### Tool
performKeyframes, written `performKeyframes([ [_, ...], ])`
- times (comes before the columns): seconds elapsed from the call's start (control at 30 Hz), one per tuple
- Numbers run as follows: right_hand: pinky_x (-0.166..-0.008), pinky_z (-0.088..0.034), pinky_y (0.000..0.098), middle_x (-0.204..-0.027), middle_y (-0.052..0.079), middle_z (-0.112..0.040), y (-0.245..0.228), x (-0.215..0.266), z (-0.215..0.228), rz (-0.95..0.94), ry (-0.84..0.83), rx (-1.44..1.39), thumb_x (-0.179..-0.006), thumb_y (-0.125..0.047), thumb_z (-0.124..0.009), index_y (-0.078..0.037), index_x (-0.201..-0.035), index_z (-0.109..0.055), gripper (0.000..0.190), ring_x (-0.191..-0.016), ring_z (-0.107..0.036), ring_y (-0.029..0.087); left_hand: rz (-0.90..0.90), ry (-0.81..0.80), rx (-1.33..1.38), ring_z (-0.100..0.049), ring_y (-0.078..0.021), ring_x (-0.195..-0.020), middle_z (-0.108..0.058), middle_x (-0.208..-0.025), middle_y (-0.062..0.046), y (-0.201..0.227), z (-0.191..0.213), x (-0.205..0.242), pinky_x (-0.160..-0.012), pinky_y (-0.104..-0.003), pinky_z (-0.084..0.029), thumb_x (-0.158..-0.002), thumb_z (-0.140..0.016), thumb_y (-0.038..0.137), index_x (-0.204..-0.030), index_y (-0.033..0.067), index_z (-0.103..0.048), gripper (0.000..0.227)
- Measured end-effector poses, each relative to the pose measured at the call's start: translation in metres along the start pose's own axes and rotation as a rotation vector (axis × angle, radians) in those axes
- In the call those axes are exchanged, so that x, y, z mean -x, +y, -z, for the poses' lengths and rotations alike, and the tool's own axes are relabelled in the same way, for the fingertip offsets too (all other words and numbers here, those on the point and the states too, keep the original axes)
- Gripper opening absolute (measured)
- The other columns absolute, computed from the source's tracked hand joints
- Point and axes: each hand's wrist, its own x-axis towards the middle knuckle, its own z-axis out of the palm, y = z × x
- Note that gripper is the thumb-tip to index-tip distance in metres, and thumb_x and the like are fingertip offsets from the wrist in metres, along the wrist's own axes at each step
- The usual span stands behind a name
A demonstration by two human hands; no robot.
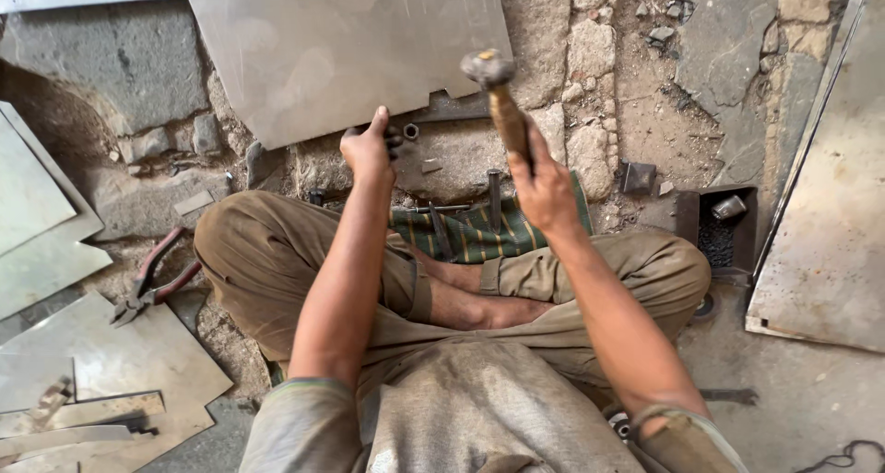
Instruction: The person sits on the ground and uses a hammer and chisel to shape a metal sheet. They repeatedly strike the chisel along the edge of the sheet to create a stepped pattern. The person occasionally repositions the sheet to work on different sections.
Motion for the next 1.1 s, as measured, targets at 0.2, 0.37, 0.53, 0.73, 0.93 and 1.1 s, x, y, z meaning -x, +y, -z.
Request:
performKeyframes([
  [0.2, -0.054, -0.061, 0.0356, -0.076, 0.01, -0.068, 0.024, -0.041, -0.038, 0.026, -0.068, 0.049, -0.113, -0.051, -0.042, -0.015, -0.166, -0.026, 0.066, -0.056, -0.066, 0.015, -0.317, 0.208, -0.186, -0.069, -0.0194, -0.069, -0.075, -0.085, -0.016, -0.032, -0.016, -0.021, -0.064, -0.035, -0.055, -0.083, -0.088, 0.017, -0.096, -0.0058, -0.066, 0.034],
  [0.37, -0.049, -0.064, 0.0419, -0.083, 0.01, -0.069, 0.03, -0.034, -0.053, 0.007, -0.102, 0.121, -0.106, -0.055, -0.041, -0.021, -0.166, -0.026, 0.07, -0.052, -0.065, 0.022, -0.223, 0.184, -0.219, -0.072, -0.0225, -0.083, -0.073, -0.097, -0.016, -0.042, -0.006, -0.022, -0.076, -0.038, -0.061, -0.084, -0.083, 0.026, -0.109, -0.0038, -0.061, 0.045],
  [0.53, -0.058, -0.059, 0.043, -0.077, 0.011, -0.069, 0.01, -0.044, -0.054, 0.052, -0.109, 0.092, -0.108, -0.056, -0.049, -0.024, -0.165, -0.033, 0.067, -0.062, -0.066, 0.021, -0.327, 0.208, -0.336, -0.073, -0.0294, -0.088, -0.075, -0.098, -0.02, -0.044, -0.01, -0.028, -0.083, -0.045, -0.058, -0.082, -0.086, 0.034, -0.107, -0.0074, -0.064, 0.053],
  [0.73, -0.049, -0.055, 0.0295, -0.069, 0.001, -0.059, 0.005, -0.018, -0.011, -0.39, -0.223, -0.205, -0.106, -0.051, -0.054, -0.029, -0.161, -0.038, 0.062, -0.053, -0.059, 0.011, -0.414, 0.168, -0.402, -0.075, -0.0284, -0.081, -0.079, -0.092, -0.017, -0.028, -0.021, -0.007, -0.077, -0.043, -0.057, -0.08, -0.087, 0.036, -0.094, -0.0019, -0.071, 0.044],
  [0.93, -0.039, -0.05, 0.0299, -0.069, 0.003, -0.057, 0.037, 0.065, 0.036, -0.767, -0.093, -0.783, -0.102, -0.049, -0.053, -0.026, -0.146, -0.043, 0.05, -0.047, -0.055, 0.015, -0.879, -0.625, -1.58, -0.073, -0.0204, -0.075, -0.076, -0.096, -0.014, -0.04, 0.019, 0.073, -0.061, -0.036, -0.059, -0.101, -0.063, 0.019, -0.109, 0.0069, -0.071, 0.017],
  [1.1, -0.04, -0.047, 0.0281, -0.072, 0.006, -0.057, 0.095, 0.094, 0.018, -0.86, -0.104, -1.29, -0.102, -0.056, -0.052, -0.02, -0.116, -0.053, 0.039, -0.048, -0.054, 0.014, -1.688, -1.045, -1.977, -0.061, -0.0249, -0.115, -0.066, -0.126, -0.005, -0.078, 0.037, 0.105, -0.094, -0.043, -0.048, -0.086, -0.062, 0.029, -0.098, 0.0184, -0.074, 0.02],
])
